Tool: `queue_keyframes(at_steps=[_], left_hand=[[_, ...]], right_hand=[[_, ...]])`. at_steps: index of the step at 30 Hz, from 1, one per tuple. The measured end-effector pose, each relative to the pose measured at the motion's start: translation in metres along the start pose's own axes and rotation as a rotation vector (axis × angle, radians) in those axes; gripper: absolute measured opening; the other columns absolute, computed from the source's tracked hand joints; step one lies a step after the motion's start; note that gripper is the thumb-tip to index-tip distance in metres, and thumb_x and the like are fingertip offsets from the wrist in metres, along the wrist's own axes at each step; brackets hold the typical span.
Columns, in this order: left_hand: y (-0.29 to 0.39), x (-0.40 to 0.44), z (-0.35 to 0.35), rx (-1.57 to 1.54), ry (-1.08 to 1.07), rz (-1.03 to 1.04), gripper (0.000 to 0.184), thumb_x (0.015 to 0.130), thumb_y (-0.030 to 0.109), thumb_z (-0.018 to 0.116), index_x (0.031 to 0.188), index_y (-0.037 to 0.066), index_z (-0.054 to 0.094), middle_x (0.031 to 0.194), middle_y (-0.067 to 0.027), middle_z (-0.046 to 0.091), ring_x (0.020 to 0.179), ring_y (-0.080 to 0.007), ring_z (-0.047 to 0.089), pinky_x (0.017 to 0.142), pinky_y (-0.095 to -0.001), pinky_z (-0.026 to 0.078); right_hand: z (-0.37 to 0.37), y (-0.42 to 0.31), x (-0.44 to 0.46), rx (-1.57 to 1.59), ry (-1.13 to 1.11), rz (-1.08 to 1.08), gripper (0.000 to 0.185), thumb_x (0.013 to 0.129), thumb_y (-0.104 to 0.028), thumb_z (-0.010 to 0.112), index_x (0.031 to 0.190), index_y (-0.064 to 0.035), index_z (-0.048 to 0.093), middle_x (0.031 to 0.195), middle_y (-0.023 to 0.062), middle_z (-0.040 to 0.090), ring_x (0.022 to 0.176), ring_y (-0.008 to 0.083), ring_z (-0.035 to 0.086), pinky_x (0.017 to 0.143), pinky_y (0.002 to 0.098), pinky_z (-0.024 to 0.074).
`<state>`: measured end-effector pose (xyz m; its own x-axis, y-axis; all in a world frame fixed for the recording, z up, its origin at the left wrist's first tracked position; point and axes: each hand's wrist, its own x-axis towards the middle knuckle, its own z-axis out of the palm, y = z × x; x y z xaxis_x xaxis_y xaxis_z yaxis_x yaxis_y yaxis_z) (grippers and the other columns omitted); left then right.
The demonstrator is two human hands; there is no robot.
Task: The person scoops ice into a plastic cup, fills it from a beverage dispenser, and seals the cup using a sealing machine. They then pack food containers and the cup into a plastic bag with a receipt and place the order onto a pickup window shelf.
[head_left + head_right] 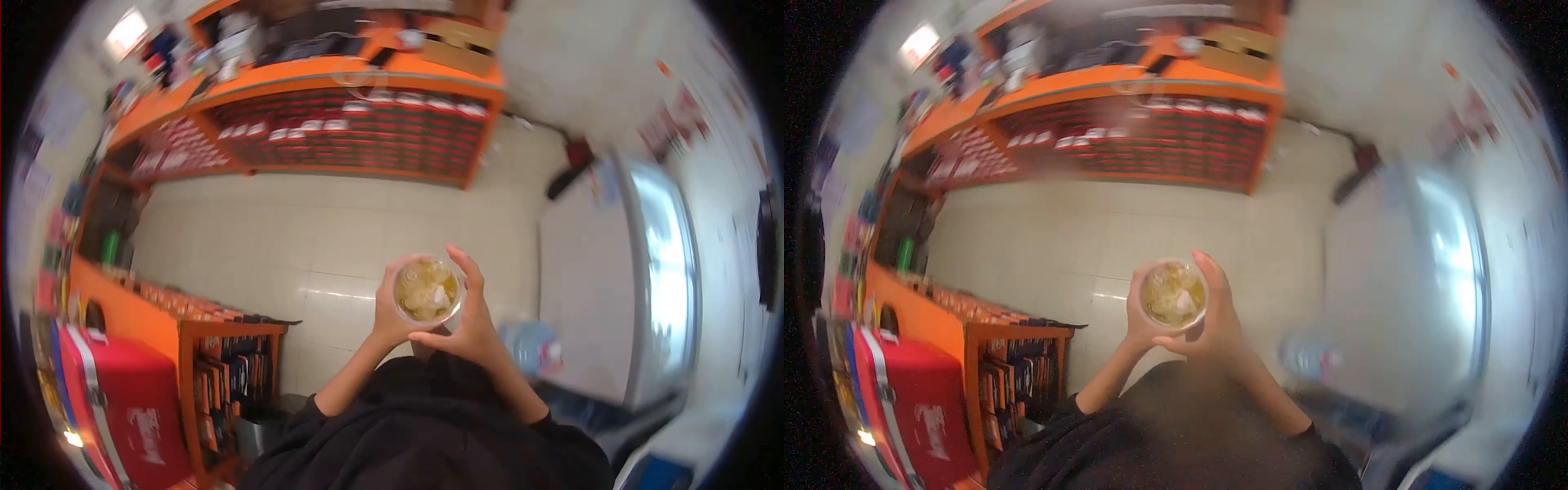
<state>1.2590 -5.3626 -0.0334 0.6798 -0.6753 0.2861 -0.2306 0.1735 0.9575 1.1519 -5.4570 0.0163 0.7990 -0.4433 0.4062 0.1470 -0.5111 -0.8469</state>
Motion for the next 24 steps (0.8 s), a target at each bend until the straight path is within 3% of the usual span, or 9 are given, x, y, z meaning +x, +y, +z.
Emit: queue_keyframes(at_steps=[3, 8, 10, 12, 14, 15, 16, 18, 24], left_hand=[[-0.028, 0.058, -0.081, 0.002, 0.172, 0.021, 0.081, 0.050, 0.023, 0.085, 0.118, 0.003, 0.044, 0.112, -0.0090, 0.053, 0.104, -0.0192, 0.054, 0.089, -0.0314, 0.043], [-0.046, 0.121, -0.198, -0.050, 0.520, -0.042, 0.085, 0.051, 0.022, 0.085, 0.121, 0.003, 0.042, 0.116, -0.0111, 0.051, 0.108, -0.0189, 0.050, 0.093, -0.0324, 0.040], [-0.064, 0.139, -0.257, -0.214, 0.689, -0.246, 0.087, 0.050, 0.022, 0.086, 0.122, 0.003, 0.041, 0.117, -0.0111, 0.050, 0.108, -0.0190, 0.050, 0.093, -0.0325, 0.040], [-0.084, 0.145, -0.307, 0.072, 0.799, -0.214, 0.089, 0.048, 0.023, 0.086, 0.122, 0.002, 0.040, 0.116, -0.0106, 0.051, 0.108, -0.0190, 0.050, 0.093, -0.0323, 0.040], [-0.121, 0.156, -0.369, -0.067, 0.985, -0.238, 0.091, 0.047, 0.024, 0.087, 0.122, 0.002, 0.040, 0.116, -0.0101, 0.051, 0.107, -0.0188, 0.051, 0.092, -0.0321, 0.041], [-0.121, 0.173, -0.402, -1.031, 1.180, -0.109, 0.091, 0.047, 0.024, 0.087, 0.121, 0.002, 0.040, 0.115, -0.0096, 0.051, 0.107, -0.0186, 0.051, 0.092, -0.0318, 0.041], [-0.115, 0.182, -0.430, -1.026, 1.199, -0.093, 0.091, 0.047, 0.024, 0.087, 0.121, 0.002, 0.040, 0.115, -0.0096, 0.051, 0.107, -0.0186, 0.051, 0.092, -0.0318, 0.041], [-0.105, 0.203, -0.497, 0.097, 1.140, -0.140, 0.089, 0.049, 0.023, 0.086, 0.121, 0.001, 0.039, 0.115, -0.0098, 0.051, 0.107, -0.0179, 0.051, 0.092, -0.0315, 0.041], [-0.112, 0.293, -0.721, 0.177, 0.946, -0.267, 0.082, 0.056, 0.023, 0.082, 0.122, 0.001, 0.039, 0.121, -0.0125, 0.049, 0.109, -0.0218, 0.050, 0.095, -0.0334, 0.038]], right_hand=[[0.053, 0.007, 0.120, -0.157, -0.337, -0.064, 0.093, 0.057, -0.032, 0.080, 0.132, -0.0047, 0.031, 0.132, 0.0194, 0.035, 0.124, 0.0356, 0.034, 0.101, 0.0421, 0.0317], [0.170, -0.002, 0.281, -0.121, -0.786, -0.229, 0.087, 0.058, -0.026, 0.078, 0.132, -0.0114, 0.033, 0.128, 0.0190, 0.037, 0.118, 0.0378, 0.039, 0.094, 0.0417, 0.0390], [0.232, -0.011, 0.333, -0.191, -0.983, -0.319, 0.084, 0.060, -0.023, 0.076, 0.132, -0.0143, 0.033, 0.127, 0.0172, 0.038, 0.117, 0.0365, 0.041, 0.093, 0.0414, 0.0399], [0.295, -0.017, 0.378, -0.200, -1.087, -0.389, 0.083, 0.060, -0.022, 0.075, 0.131, -0.0157, 0.033, 0.126, 0.0157, 0.038, 0.115, 0.0356, 0.042, 0.091, 0.0417, 0.0416], [0.368, -0.011, 0.418, -0.098, -1.210, -0.578, 0.082, 0.061, -0.023, 0.074, 0.131, -0.0161, 0.032, 0.125, 0.0149, 0.039, 0.113, 0.0359, 0.044, 0.088, 0.0423, 0.0436], [0.405, -0.010, 0.437, -0.090, -1.224, -0.605, 0.082, 0.061, -0.023, 0.074, 0.131, -0.0161, 0.032, 0.125, 0.0149, 0.039, 0.113, 0.0359, 0.044, 0.088, 0.0423, 0.0436], [0.440, -0.010, 0.454, -0.065, -1.279, -0.602, 0.080, 0.061, -0.023, 0.073, 0.130, -0.0160, 0.033, 0.124, 0.0147, 0.040, 0.112, 0.0354, 0.045, 0.087, 0.0423, 0.0444], [0.513, -0.016, 0.491, -0.041, -1.329, -0.623, 0.078, 0.062, -0.023, 0.073, 0.129, -0.0160, 0.035, 0.122, 0.0146, 0.042, 0.111, 0.0350, 0.047, 0.085, 0.0423, 0.0453], [0.696, -0.050, 0.621, 0.050, -1.226, -0.490, 0.076, 0.058, -0.024, 0.076, 0.124, -0.0094, 0.041, 0.115, 0.0172, 0.051, 0.106, 0.0331, 0.051, 0.088, 0.0400, 0.0444]])
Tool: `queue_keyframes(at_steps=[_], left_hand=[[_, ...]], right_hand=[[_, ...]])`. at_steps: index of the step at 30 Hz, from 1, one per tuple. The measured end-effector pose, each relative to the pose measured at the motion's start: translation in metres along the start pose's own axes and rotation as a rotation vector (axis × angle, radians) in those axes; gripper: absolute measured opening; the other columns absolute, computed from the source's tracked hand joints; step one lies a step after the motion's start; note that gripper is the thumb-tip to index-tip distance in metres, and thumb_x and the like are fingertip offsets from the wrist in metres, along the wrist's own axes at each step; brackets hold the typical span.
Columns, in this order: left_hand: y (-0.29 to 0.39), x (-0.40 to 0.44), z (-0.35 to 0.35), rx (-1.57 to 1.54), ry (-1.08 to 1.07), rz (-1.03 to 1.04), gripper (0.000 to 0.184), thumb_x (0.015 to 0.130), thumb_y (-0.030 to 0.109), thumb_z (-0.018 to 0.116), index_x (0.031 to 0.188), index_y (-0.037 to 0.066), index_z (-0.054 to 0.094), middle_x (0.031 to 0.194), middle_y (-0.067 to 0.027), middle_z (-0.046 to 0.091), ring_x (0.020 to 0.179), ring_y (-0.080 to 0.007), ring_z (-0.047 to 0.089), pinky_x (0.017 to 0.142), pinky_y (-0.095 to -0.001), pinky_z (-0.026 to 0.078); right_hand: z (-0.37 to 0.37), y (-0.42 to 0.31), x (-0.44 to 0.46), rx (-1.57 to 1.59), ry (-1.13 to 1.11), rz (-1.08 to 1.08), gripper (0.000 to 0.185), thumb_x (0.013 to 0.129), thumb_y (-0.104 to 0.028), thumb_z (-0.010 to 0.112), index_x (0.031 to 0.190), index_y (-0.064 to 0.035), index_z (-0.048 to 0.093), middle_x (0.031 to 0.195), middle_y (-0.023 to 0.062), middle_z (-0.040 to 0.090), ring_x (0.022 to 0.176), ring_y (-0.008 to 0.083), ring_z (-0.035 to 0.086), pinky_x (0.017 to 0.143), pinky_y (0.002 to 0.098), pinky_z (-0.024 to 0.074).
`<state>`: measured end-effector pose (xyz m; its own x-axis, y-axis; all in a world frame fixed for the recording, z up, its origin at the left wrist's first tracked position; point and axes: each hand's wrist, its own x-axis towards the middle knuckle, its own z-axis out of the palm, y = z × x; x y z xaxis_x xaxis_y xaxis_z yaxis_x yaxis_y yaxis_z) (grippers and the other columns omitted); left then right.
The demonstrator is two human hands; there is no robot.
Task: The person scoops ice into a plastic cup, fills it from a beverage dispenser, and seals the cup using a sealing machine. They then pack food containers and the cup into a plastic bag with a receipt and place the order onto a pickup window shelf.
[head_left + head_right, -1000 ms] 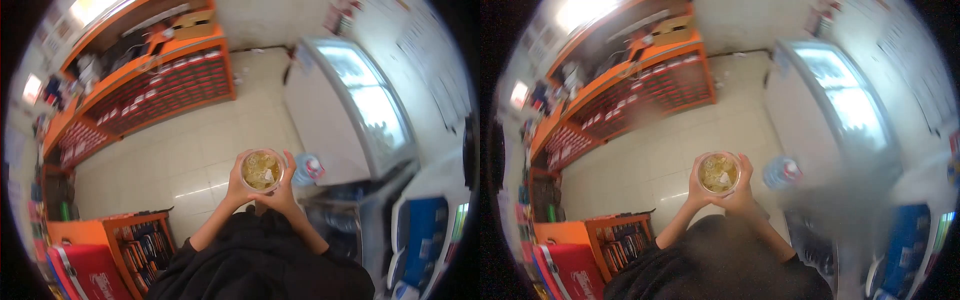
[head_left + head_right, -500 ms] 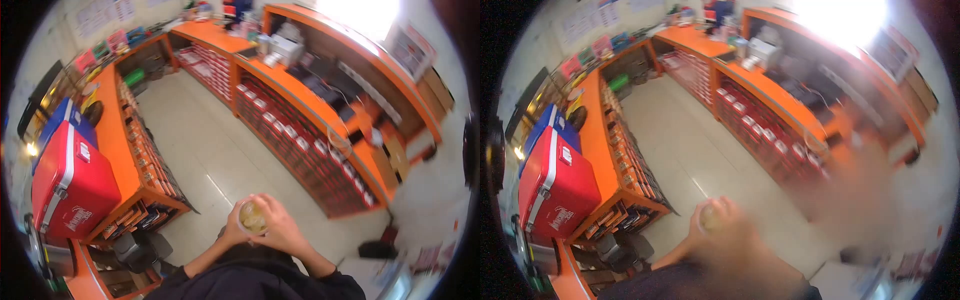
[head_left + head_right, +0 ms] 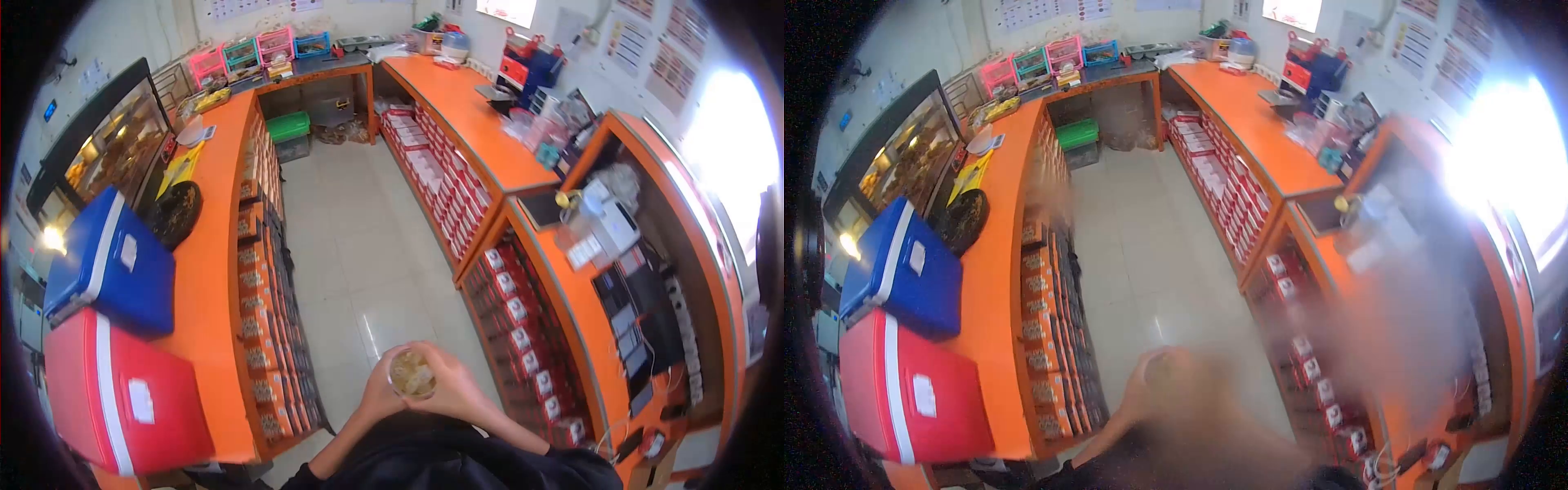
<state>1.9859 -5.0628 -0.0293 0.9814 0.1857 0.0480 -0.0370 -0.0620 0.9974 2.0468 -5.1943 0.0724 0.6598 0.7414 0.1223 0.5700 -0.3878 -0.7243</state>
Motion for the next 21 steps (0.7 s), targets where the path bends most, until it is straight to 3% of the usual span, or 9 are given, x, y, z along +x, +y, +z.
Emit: queue_keyframes(at_steps=[4, 6, 8, 11, 12, 14, 16, 20, 21], left_hand=[[-0.004, 0.170, -0.023, 0.165, -0.078, 0.193, 0.080, 0.058, 0.025, 0.080, 0.124, 0.003, 0.039, 0.123, -0.0158, 0.047, 0.113, -0.0299, 0.047, 0.098, -0.0372, 0.035], [-0.014, 0.257, -0.037, 0.448, -0.205, 0.290, 0.079, 0.061, 0.025, 0.078, 0.125, 0.003, 0.038, 0.125, -0.0181, 0.045, 0.115, -0.0353, 0.043, 0.099, -0.0404, 0.034], [-0.044, 0.335, -0.064, 0.507, -0.332, 0.324, 0.074, 0.065, 0.024, 0.075, 0.125, 0.004, 0.039, 0.125, -0.0176, 0.045, 0.115, -0.0348, 0.044, 0.098, -0.0406, 0.035], [-0.100, 0.448, -0.116, 0.751, -0.336, 0.209, 0.063, 0.069, 0.020, 0.071, 0.122, 0.004, 0.042, 0.125, -0.0178, 0.045, 0.117, -0.0343, 0.041, 0.098, -0.0398, 0.035], [-0.118, 0.474, -0.133, 0.797, -0.297, 0.184, 0.059, 0.070, 0.022, 0.070, 0.120, 0.004, 0.044, 0.122, -0.0170, 0.047, 0.114, -0.0342, 0.044, 0.095, -0.0404, 0.038], [-0.149, 0.522, -0.170, 0.892, -0.253, 0.013, 0.056, 0.071, 0.022, 0.069, 0.119, 0.003, 0.045, 0.120, -0.0173, 0.049, 0.112, -0.0347, 0.046, 0.093, -0.0409, 0.039], [-0.151, 0.565, -0.198, 0.930, -0.223, -0.136, 0.057, 0.072, 0.023, 0.069, 0.119, 0.002, 0.045, 0.116, -0.0186, 0.050, 0.109, -0.0353, 0.047, 0.093, -0.0411, 0.039], [-0.167, 0.653, -0.237, 0.855, -0.181, -0.174, 0.055, 0.072, 0.022, 0.070, 0.117, 0.001, 0.046, 0.115, -0.0193, 0.051, 0.107, -0.0349, 0.049, 0.091, -0.0400, 0.041], [-0.170, 0.679, -0.243, 0.769, -0.149, -0.251, 0.052, 0.072, 0.019, 0.069, 0.116, 0.000, 0.048, 0.114, -0.0191, 0.052, 0.105, -0.0343, 0.051, 0.089, -0.0392, 0.042]], right_hand=[[-0.045, 0.089, 0.121, 0.049, 0.098, 0.192, 0.077, 0.055, -0.023, 0.079, 0.121, -0.0044, 0.043, 0.110, 0.0196, 0.055, 0.102, 0.0322, 0.056, 0.088, 0.0355, 0.0444], [-0.070, 0.135, 0.186, 0.070, 0.191, 0.292, 0.077, 0.055, -0.022, 0.079, 0.120, -0.0035, 0.043, 0.108, 0.0200, 0.056, 0.100, 0.0317, 0.057, 0.087, 0.0341, 0.0447], [-0.105, 0.182, 0.253, 0.050, 0.321, 0.381, 0.076, 0.053, -0.020, 0.078, 0.119, -0.0026, 0.044, 0.105, 0.0199, 0.058, 0.096, 0.0303, 0.059, 0.084, 0.0337, 0.0460], [-0.167, 0.264, 0.356, -0.082, 0.453, 0.402, 0.079, 0.057, -0.031, 0.077, 0.122, -0.0044, 0.042, 0.101, 0.0218, 0.059, 0.094, 0.0343, 0.058, 0.082, 0.0393, 0.0461], [-0.189, 0.302, 0.392, -0.193, 0.603, 0.254, 0.076, 0.051, -0.018, 0.076, 0.119, -0.0031, 0.044, 0.098, 0.0194, 0.060, 0.091, 0.0293, 0.061, 0.078, 0.0345, 0.0477], [-0.251, 0.343, 0.466, -0.096, 0.641, 0.389, 0.077, 0.051, -0.020, 0.076, 0.119, -0.0043, 0.043, 0.095, 0.0182, 0.060, 0.087, 0.0309, 0.062, 0.074, 0.0350, 0.0484], [-0.310, 0.378, 0.537, -0.129, 0.733, 0.449, 0.076, 0.056, -0.034, 0.076, 0.118, -0.0063, 0.042, 0.098, 0.0204, 0.060, 0.091, 0.0351, 0.060, 0.076, 0.0413, 0.0473], [-0.425, 0.482, 0.658, -0.445, 0.921, 0.392, 0.076, 0.057, -0.037, 0.075, 0.116, -0.0074, 0.037, 0.083, 0.0192, 0.062, 0.078, 0.0378, 0.062, 0.065, 0.0428, 0.0481], [-0.450, 0.493, 0.686, -0.415, 0.953, 0.431, 0.074, 0.057, -0.032, 0.075, 0.114, -0.0055, 0.038, 0.085, 0.0189, 0.062, 0.079, 0.0346, 0.062, 0.067, 0.0399, 0.0484]])
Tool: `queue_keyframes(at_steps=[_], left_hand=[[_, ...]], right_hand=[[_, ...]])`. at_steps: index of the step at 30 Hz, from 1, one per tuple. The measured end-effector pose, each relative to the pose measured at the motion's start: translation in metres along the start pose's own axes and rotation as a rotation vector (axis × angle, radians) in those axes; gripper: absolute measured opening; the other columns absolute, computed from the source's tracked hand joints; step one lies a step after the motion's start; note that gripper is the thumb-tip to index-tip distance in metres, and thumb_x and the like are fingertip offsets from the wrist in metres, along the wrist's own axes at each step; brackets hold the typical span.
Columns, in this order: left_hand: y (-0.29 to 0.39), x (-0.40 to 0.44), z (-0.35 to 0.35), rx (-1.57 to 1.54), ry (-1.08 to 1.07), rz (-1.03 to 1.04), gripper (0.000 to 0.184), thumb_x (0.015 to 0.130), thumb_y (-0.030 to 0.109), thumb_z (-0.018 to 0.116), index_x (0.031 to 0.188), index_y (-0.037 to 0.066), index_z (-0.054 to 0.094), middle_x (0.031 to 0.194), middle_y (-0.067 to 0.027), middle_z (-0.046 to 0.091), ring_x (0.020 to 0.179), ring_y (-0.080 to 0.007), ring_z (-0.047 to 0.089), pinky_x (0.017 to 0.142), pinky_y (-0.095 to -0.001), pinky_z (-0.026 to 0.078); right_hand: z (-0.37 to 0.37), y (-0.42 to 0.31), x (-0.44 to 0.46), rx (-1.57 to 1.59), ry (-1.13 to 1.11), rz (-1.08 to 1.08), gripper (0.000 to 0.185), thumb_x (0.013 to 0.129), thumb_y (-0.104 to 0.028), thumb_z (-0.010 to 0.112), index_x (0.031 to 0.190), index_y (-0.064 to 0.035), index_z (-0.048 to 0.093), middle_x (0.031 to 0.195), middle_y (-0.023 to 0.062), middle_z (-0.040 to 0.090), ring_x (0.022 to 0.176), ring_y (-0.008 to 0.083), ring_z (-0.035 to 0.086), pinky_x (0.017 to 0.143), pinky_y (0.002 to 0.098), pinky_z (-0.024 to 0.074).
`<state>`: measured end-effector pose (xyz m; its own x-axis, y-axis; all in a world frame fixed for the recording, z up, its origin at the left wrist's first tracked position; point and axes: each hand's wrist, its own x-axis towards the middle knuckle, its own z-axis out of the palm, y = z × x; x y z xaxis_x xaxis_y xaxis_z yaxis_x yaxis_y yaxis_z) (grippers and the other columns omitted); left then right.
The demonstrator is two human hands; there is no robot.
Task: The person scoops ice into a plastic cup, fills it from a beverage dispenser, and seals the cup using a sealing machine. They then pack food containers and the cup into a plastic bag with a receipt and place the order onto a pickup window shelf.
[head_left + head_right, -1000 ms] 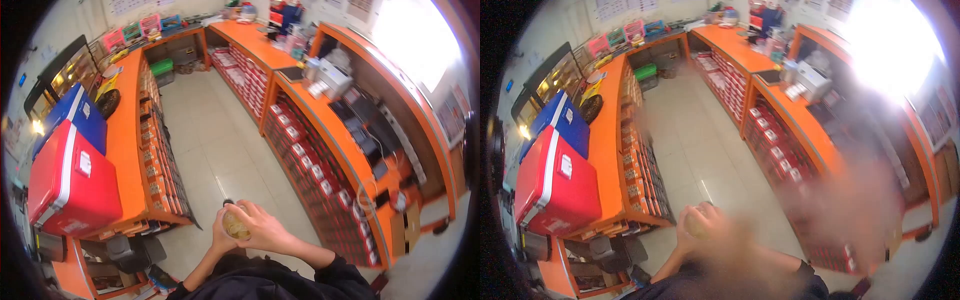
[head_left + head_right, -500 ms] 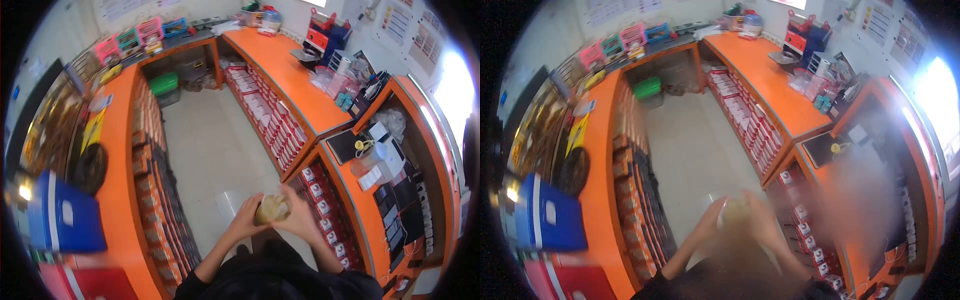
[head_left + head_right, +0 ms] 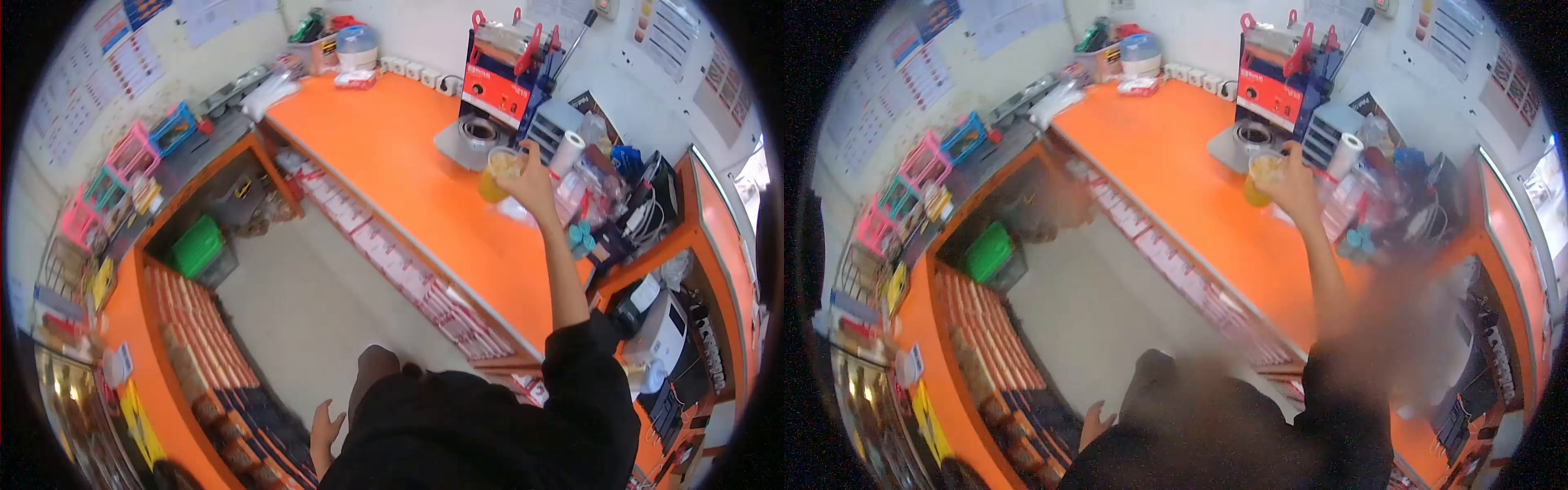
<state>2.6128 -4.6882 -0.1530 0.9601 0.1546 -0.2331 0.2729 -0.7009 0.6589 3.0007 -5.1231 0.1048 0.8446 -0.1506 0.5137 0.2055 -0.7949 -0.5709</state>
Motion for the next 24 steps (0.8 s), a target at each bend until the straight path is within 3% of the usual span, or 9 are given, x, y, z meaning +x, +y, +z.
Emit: queue_keyframes(at_steps=[1, 3, 9, 12, 15, 18, 21, 22, 24], left_hand=[[-0.003, 0.030, -0.006, -0.090, -0.013, -0.072, 0.049, 0.073, 0.017, 0.068, 0.114, 0.000, 0.050, 0.114, -0.0188, 0.052, 0.103, -0.0336, 0.052, 0.087, -0.0384, 0.044], [-0.004, 0.104, -0.015, -0.121, 0.009, 0.045, 0.042, 0.074, 0.011, 0.066, 0.112, -0.001, 0.052, 0.112, -0.0180, 0.054, 0.099, -0.0320, 0.055, 0.084, -0.0372, 0.046], [0.066, 0.380, -0.064, -0.206, -0.076, 0.121, 0.035, 0.077, 0.005, 0.059, 0.111, 0.000, 0.052, 0.108, -0.0167, 0.057, 0.094, -0.0302, 0.059, 0.082, -0.0366, 0.046], [0.121, 0.513, -0.103, -0.099, -0.236, 0.424, 0.032, 0.079, 0.005, 0.056, 0.111, 0.001, 0.052, 0.107, -0.0159, 0.057, 0.097, -0.0289, 0.057, 0.085, -0.0367, 0.044], [0.165, 0.616, -0.141, -0.052, -0.362, 0.575, 0.031, 0.080, 0.005, 0.055, 0.111, 0.002, 0.052, 0.108, -0.0161, 0.057, 0.098, -0.0286, 0.056, 0.087, -0.0370, 0.042], [0.189, 0.689, -0.165, 0.049, -0.431, 0.690, 0.031, 0.080, 0.005, 0.055, 0.112, 0.002, 0.052, 0.107, -0.0162, 0.056, 0.098, -0.0288, 0.055, 0.086, -0.0371, 0.042], [0.209, 0.732, -0.165, 0.148, -0.447, 0.807, 0.031, 0.080, 0.004, 0.055, 0.111, 0.002, 0.052, 0.106, -0.0165, 0.054, 0.098, -0.0305, 0.054, 0.086, -0.0375, 0.042], [0.219, 0.740, -0.161, 0.138, -0.467, 0.822, 0.031, 0.080, 0.004, 0.055, 0.111, 0.002, 0.052, 0.106, -0.0165, 0.054, 0.099, -0.0310, 0.053, 0.086, -0.0378, 0.042], [0.239, 0.752, -0.141, 0.128, -0.507, 0.838, 0.031, 0.080, 0.004, 0.055, 0.110, 0.002, 0.052, 0.106, -0.0165, 0.054, 0.100, -0.0316, 0.053, 0.087, -0.0382, 0.042]], right_hand=[[0.012, 0.000, 0.034, 0.010, 0.019, 0.055, 0.072, 0.056, -0.028, 0.075, 0.113, -0.0037, 0.038, 0.087, 0.0187, 0.061, 0.080, 0.0313, 0.063, 0.069, 0.0370, 0.0488], [0.049, 0.022, 0.094, -0.022, 0.083, 0.093, 0.073, 0.056, -0.030, 0.076, 0.111, -0.0028, 0.036, 0.085, 0.0204, 0.061, 0.079, 0.0332, 0.063, 0.068, 0.0377, 0.0486], [0.163, 0.065, 0.182, -0.164, 0.346, 0.192, 0.064, 0.057, -0.030, 0.077, 0.097, -0.0036, 0.035, 0.079, 0.0252, 0.058, 0.075, 0.0436, 0.059, 0.064, 0.0448, 0.0480], [0.203, 0.086, 0.199, -0.254, 0.359, 0.427, 0.057, 0.061, -0.028, 0.072, 0.096, -0.0004, 0.037, 0.083, 0.0259, 0.058, 0.077, 0.0434, 0.058, 0.065, 0.0467, 0.0469], [0.223, 0.100, 0.200, -0.417, 0.411, 0.372, 0.059, 0.058, -0.030, 0.075, 0.095, -0.0006, 0.039, 0.084, 0.0249, 0.057, 0.077, 0.0418, 0.057, 0.065, 0.0459, 0.0463], [0.242, 0.099, 0.193, -0.579, 0.320, 0.644, 0.074, 0.053, -0.036, 0.080, 0.106, -0.0044, 0.039, 0.093, 0.0171, 0.057, 0.095, 0.0369, 0.052, 0.073, 0.0457, 0.0438], [0.251, 0.096, 0.189, -0.673, 0.405, 0.749, 0.079, 0.051, -0.041, 0.081, 0.109, -0.0055, 0.041, 0.100, 0.0121, 0.056, 0.106, 0.0338, 0.046, 0.082, 0.0476, 0.0395], [0.251, 0.093, 0.188, -0.603, 0.397, 0.807, 0.079, 0.050, -0.044, 0.081, 0.109, -0.0086, 0.041, 0.111, 0.0142, 0.052, 0.113, 0.0339, 0.042, 0.085, 0.0518, 0.0351], [0.252, 0.080, 0.178, -0.660, 0.460, 0.779, 0.084, 0.050, -0.044, 0.081, 0.114, -0.0080, 0.040, 0.113, 0.0156, 0.050, 0.114, 0.0351, 0.041, 0.088, 0.0505, 0.0343]])
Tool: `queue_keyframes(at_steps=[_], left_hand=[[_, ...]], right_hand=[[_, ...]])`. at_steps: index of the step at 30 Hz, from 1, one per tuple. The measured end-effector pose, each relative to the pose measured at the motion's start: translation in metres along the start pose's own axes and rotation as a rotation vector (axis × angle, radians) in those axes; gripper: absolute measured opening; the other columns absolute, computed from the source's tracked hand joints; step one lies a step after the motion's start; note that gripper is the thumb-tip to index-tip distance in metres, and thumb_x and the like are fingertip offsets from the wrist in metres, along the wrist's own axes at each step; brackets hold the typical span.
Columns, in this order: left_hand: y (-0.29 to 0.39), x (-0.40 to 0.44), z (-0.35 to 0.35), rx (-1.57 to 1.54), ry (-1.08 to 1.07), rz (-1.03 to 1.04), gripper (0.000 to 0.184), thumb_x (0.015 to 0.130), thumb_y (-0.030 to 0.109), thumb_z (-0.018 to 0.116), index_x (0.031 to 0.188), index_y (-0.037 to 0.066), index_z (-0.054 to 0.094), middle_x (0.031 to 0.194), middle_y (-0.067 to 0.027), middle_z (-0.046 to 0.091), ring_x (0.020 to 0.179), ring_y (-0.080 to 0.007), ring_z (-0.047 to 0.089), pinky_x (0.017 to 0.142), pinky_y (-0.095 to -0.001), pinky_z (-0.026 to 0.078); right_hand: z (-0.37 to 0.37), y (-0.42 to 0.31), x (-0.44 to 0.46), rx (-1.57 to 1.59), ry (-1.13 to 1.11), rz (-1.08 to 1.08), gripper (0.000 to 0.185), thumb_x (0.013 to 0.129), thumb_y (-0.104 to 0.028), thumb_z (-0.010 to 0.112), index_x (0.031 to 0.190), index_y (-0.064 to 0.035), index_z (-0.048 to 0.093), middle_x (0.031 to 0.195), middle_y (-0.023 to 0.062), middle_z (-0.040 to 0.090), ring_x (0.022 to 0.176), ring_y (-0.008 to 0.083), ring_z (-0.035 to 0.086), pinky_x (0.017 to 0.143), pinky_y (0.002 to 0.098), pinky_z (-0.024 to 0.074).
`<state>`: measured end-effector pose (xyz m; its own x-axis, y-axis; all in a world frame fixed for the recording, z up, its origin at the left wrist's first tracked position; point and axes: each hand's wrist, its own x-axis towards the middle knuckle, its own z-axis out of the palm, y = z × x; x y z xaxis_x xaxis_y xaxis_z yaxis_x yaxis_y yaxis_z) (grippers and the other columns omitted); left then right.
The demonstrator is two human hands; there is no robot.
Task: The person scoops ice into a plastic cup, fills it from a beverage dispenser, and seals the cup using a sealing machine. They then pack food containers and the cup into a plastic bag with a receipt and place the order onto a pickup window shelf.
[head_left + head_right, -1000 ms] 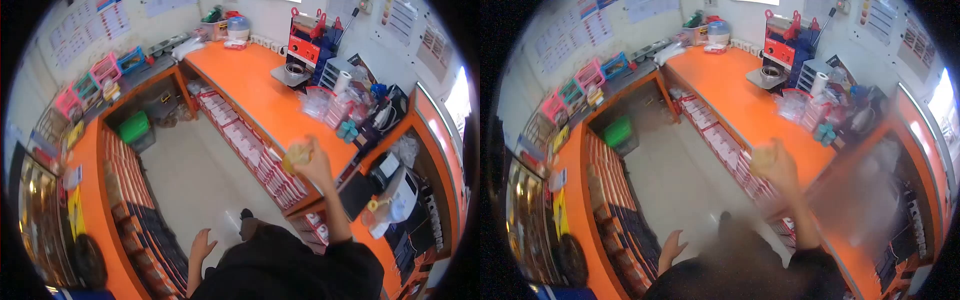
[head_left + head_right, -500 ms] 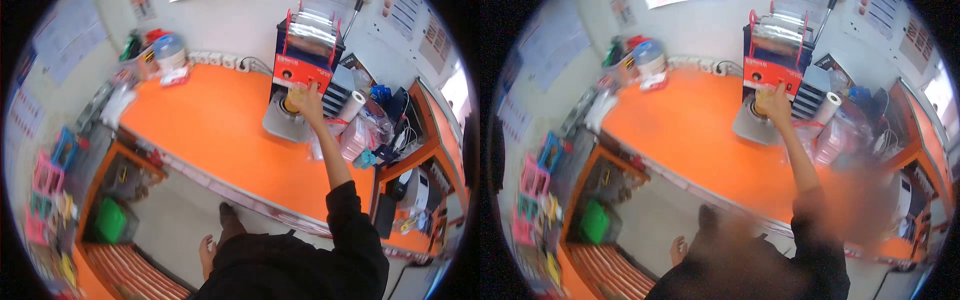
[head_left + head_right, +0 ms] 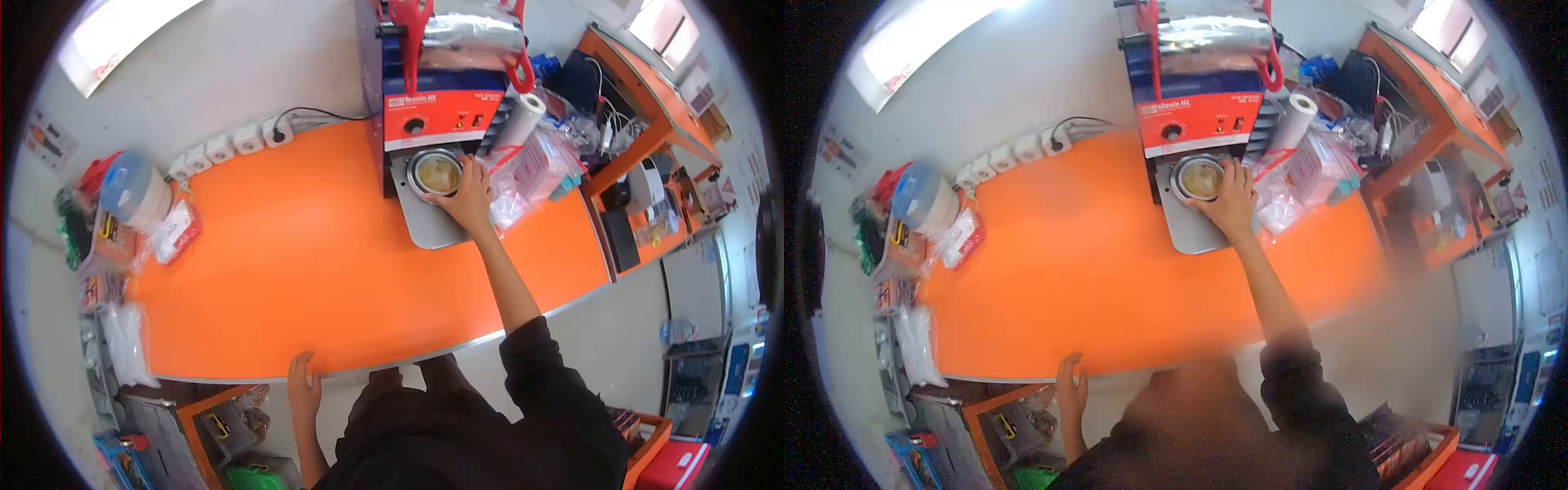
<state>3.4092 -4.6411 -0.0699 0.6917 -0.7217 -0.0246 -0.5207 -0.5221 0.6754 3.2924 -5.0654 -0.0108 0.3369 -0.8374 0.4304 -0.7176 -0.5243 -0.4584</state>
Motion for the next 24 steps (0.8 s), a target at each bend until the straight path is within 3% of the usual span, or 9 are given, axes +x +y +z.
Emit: queue_keyframes(at_steps=[2, 4, 6, 7, 9, 10, 13, 18, 24], left_hand=[[0.011, 0.027, 0.013, 0.002, 0.020, 0.207, 0.030, 0.080, 0.003, 0.055, 0.110, 0.003, 0.053, 0.107, -0.0159, 0.055, 0.102, -0.0314, 0.052, 0.088, -0.0387, 0.041], [0.038, 0.055, 0.024, -0.042, -0.031, 0.278, 0.030, 0.079, 0.003, 0.055, 0.109, 0.004, 0.054, 0.107, -0.0152, 0.055, 0.101, -0.0310, 0.053, 0.087, -0.0383, 0.042], [0.070, 0.079, 0.034, -0.077, -0.056, 0.357, 0.029, 0.079, 0.003, 0.055, 0.108, 0.004, 0.055, 0.108, -0.0144, 0.056, 0.101, -0.0305, 0.053, 0.086, -0.0379, 0.043], [0.087, 0.087, 0.037, -0.107, -0.086, 0.404, 0.029, 0.078, 0.002, 0.056, 0.107, 0.005, 0.056, 0.108, -0.0135, 0.056, 0.101, -0.0299, 0.054, 0.085, -0.0372, 0.044], [0.101, 0.091, 0.042, -0.124, -0.123, 0.443, 0.029, 0.077, 0.001, 0.056, 0.106, 0.005, 0.057, 0.109, -0.0126, 0.056, 0.100, -0.0292, 0.055, 0.084, -0.0366, 0.044], [0.104, 0.091, 0.043, -0.100, -0.138, 0.475, 0.028, 0.077, 0.000, 0.057, 0.104, 0.005, 0.058, 0.108, -0.0121, 0.057, 0.099, -0.0285, 0.055, 0.084, -0.0361, 0.045], [0.102, 0.085, 0.043, -0.044, -0.133, 0.486, 0.027, 0.076, -0.001, 0.057, 0.102, 0.006, 0.059, 0.106, -0.0114, 0.058, 0.099, -0.0277, 0.055, 0.083, -0.0356, 0.045], [0.088, 0.066, 0.048, -0.012, -0.022, 0.379, 0.025, 0.076, -0.002, 0.056, 0.099, 0.007, 0.061, 0.103, -0.0109, 0.059, 0.098, -0.0275, 0.056, 0.082, -0.0356, 0.046], [0.135, 0.111, 0.034, 0.028, 0.083, 0.374, 0.022, 0.076, -0.005, 0.055, 0.095, 0.005, 0.061, 0.099, -0.0108, 0.060, 0.097, -0.0269, 0.056, 0.083, -0.0354, 0.045]], right_hand=[[-0.003, 0.017, -0.023, 0.146, 0.139, -0.115, 0.085, 0.063, -0.038, 0.077, 0.127, -0.0056, 0.033, 0.119, 0.0162, 0.044, 0.119, 0.0331, 0.039, 0.095, 0.0427, 0.0329], [0.002, 0.022, -0.076, 0.630, 0.381, 0.130, 0.061, 0.081, -0.028, 0.065, 0.127, -0.0038, 0.033, 0.118, 0.0130, 0.044, 0.115, 0.0261, 0.040, 0.094, 0.0374, 0.0338], [0.024, 0.051, -0.124, 0.809, 0.141, 0.361, 0.044, 0.091, -0.021, 0.050, 0.129, -0.0060, 0.031, 0.108, 0.0092, 0.049, 0.092, 0.0156, 0.048, 0.075, 0.0278, 0.0426], [0.013, 0.042, -0.120, 0.815, 0.144, 0.361, 0.044, 0.091, -0.021, 0.050, 0.129, -0.0060, 0.031, 0.108, 0.0092, 0.049, 0.092, 0.0156, 0.048, 0.075, 0.0278, 0.0426], [-0.006, 0.024, -0.118, 1.392, -0.358, 0.528, 0.037, 0.094, -0.022, 0.044, 0.126, -0.0075, 0.033, 0.092, 0.0052, 0.052, 0.066, 0.0084, 0.044, 0.054, 0.0212, 0.0384], [0.005, 0.021, -0.124, 1.402, -0.361, 0.536, 0.037, 0.094, -0.022, 0.044, 0.126, -0.0075, 0.033, 0.092, 0.0052, 0.052, 0.066, 0.0084, 0.044, 0.054, 0.0212, 0.0384], [0.026, 0.010, -0.132, 1.366, 0.290, 0.793, 0.032, 0.096, -0.021, 0.038, 0.127, -0.0125, 0.034, 0.076, 0.0005, 0.046, 0.050, 0.0036, 0.034, 0.041, 0.0169, 0.0265], [0.027, 0.023, -0.116, 1.603, -0.265, 0.713, 0.021, 0.096, -0.028, 0.038, 0.111, -0.0138, 0.041, 0.068, -0.0030, 0.042, 0.048, 0.0028, 0.034, 0.036, 0.0154, 0.0244], [0.075, 0.026, -0.055, 1.604, -0.310, 0.594, 0.017, 0.096, -0.027, 0.037, 0.108, -0.0148, 0.042, 0.069, -0.0037, 0.043, 0.045, 0.0029, 0.034, 0.036, 0.0166, 0.0256]])
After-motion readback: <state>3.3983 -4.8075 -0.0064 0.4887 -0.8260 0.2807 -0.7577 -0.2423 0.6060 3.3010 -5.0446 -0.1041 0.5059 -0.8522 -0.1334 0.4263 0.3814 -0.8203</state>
